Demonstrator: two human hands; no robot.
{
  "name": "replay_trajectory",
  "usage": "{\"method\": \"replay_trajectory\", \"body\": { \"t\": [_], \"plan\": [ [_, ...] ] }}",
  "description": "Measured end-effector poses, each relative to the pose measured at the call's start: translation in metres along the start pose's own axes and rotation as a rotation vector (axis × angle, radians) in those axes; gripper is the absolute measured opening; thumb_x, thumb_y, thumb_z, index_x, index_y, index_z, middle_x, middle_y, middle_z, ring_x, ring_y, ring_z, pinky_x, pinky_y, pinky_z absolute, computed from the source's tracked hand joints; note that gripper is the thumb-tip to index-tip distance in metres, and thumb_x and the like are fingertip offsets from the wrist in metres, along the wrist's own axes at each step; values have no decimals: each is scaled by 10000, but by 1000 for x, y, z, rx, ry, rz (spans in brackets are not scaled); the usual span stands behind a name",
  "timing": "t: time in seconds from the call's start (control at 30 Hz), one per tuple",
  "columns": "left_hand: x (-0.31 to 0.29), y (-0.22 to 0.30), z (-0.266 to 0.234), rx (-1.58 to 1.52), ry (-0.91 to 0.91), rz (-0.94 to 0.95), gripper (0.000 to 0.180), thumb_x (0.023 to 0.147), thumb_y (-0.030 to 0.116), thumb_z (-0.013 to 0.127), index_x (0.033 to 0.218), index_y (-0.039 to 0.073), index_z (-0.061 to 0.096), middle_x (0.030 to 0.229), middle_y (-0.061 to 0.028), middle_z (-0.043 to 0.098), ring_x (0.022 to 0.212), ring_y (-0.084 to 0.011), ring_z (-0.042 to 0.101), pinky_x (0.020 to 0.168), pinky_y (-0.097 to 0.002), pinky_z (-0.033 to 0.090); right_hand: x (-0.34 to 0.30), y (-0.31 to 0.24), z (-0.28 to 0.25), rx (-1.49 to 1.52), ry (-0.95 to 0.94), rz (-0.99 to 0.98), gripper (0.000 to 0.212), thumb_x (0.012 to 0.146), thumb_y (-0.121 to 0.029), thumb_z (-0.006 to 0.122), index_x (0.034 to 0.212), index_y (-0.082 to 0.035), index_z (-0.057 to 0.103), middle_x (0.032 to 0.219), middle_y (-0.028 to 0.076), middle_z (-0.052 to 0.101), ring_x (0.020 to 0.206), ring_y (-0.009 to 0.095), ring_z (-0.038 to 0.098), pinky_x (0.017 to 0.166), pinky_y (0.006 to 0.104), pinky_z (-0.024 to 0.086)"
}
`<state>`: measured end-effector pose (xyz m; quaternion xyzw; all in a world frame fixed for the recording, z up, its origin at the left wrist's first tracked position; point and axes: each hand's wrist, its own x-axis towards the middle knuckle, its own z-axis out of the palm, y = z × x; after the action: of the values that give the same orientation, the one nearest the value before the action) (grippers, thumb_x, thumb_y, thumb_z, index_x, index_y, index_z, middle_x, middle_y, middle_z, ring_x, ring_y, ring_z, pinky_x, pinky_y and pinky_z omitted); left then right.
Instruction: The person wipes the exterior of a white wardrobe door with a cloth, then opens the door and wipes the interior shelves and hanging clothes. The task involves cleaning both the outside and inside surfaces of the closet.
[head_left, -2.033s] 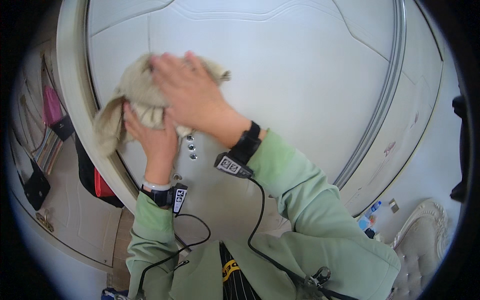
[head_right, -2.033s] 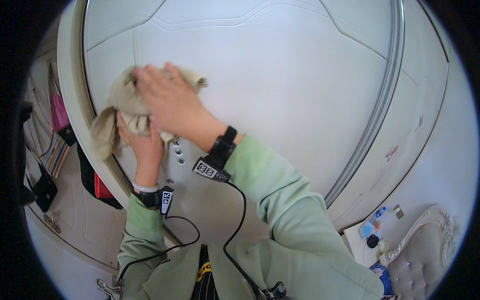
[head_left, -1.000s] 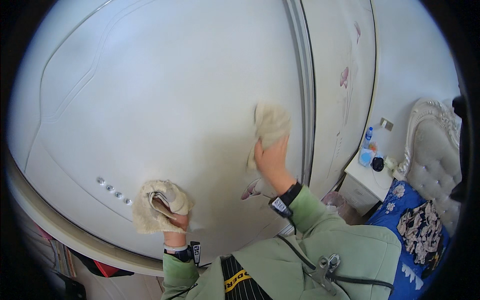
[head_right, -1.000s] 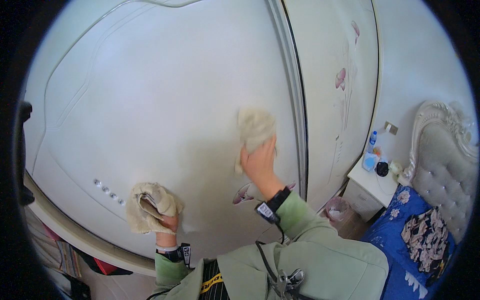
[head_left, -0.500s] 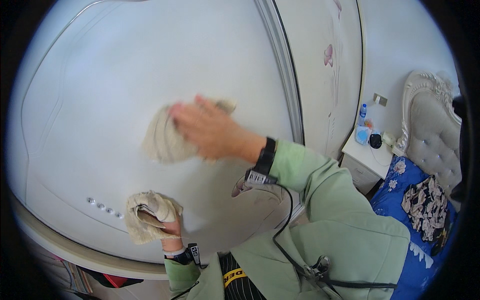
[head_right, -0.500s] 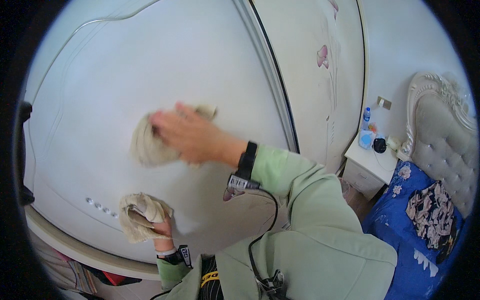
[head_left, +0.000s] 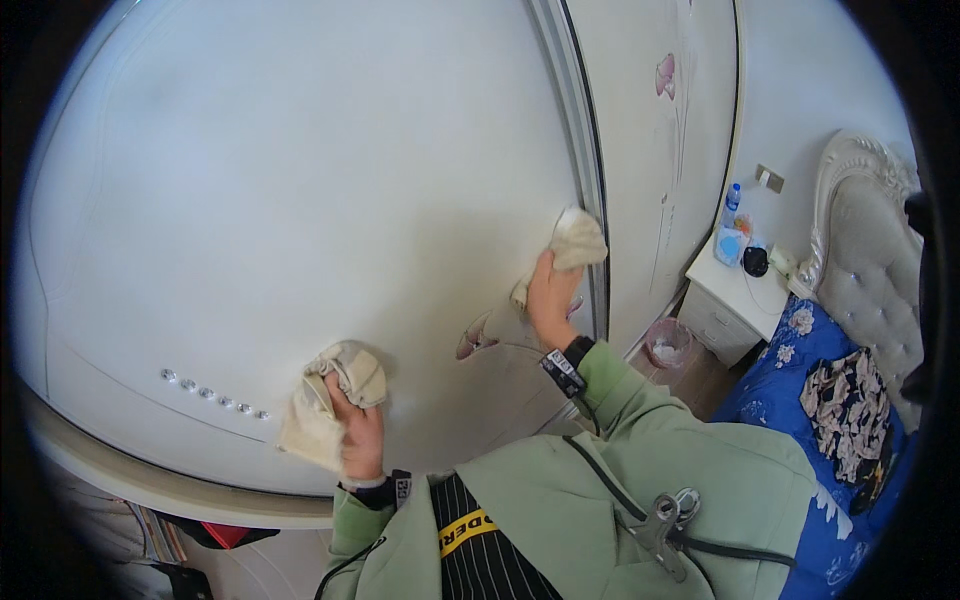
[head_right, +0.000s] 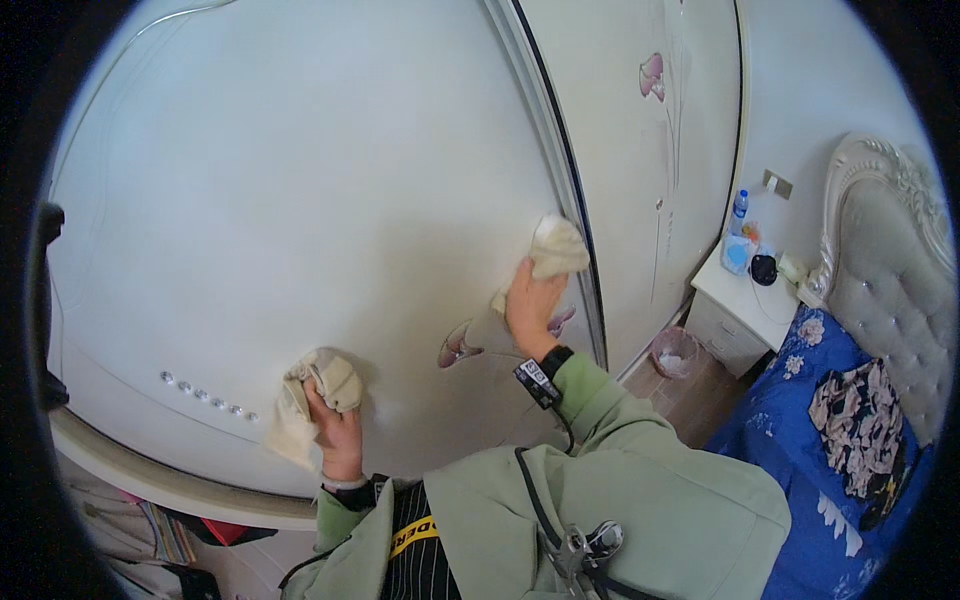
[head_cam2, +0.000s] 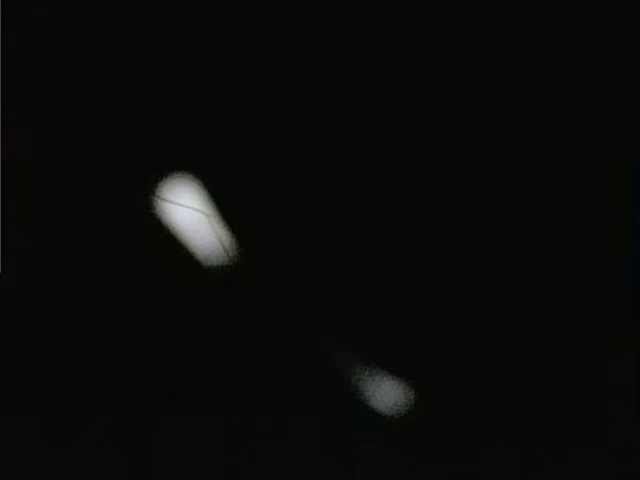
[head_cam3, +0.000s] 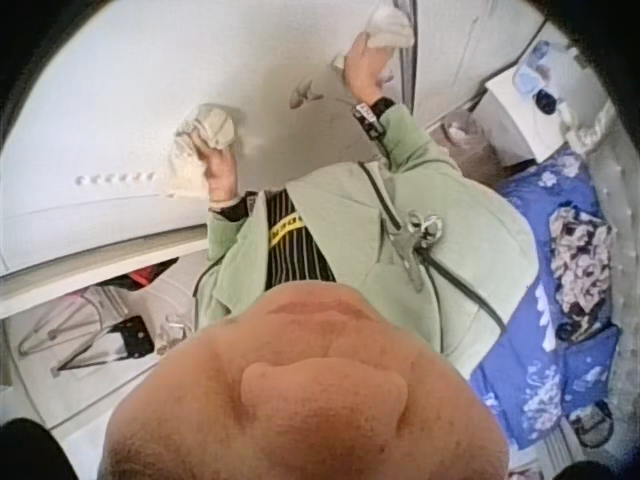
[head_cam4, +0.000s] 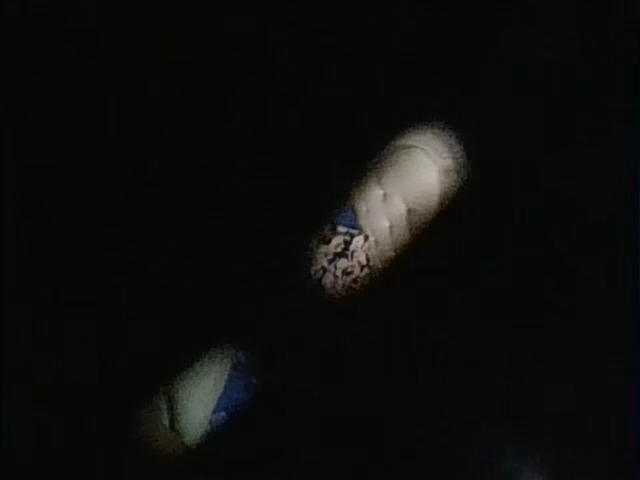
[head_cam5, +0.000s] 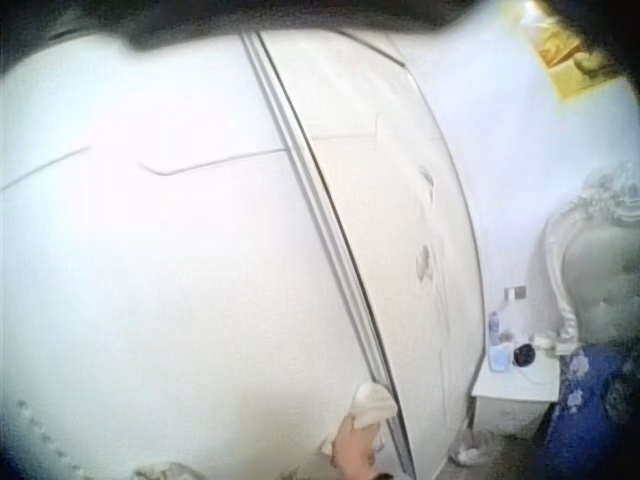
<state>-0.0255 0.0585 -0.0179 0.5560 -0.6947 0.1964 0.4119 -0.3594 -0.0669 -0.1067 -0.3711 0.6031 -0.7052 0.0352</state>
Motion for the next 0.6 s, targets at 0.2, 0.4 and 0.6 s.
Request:
{"method": "replay_trajectory", "body": {
  "t": [0.2,0.4,0.6],
  "plan": [
    [38,23,-42,-835,-112,-721,416,863,189,782,1203,14,618,1207,-98,639,1068,-237,628,955,-368,498,4,-94,26,33,-141,-470,577,893,-315,652,1301,86,583,1553,280,367,1451,448,321,1204,592,204],
    [42,1,-22,71,356,240,468,800,218,834,1172,32,618,1085,-115,580,1000,-291,553,856,-405,458,-70,-67,23,-41,-506,-1139,530,803,-301,693,1218,27,668,1602,206,333,1497,344,316,1197,648,194],
    [12,-39,-17,235,420,303,537,778,302,864,1180,43,619,1128,-126,556,1020,-334,518,873,-438,412,-14,-32,-19,-546,-621,-890,420,822,-263,686,1233,-178,705,1490,161,494,1456,319,370,1154,737,169]
  ]
}}
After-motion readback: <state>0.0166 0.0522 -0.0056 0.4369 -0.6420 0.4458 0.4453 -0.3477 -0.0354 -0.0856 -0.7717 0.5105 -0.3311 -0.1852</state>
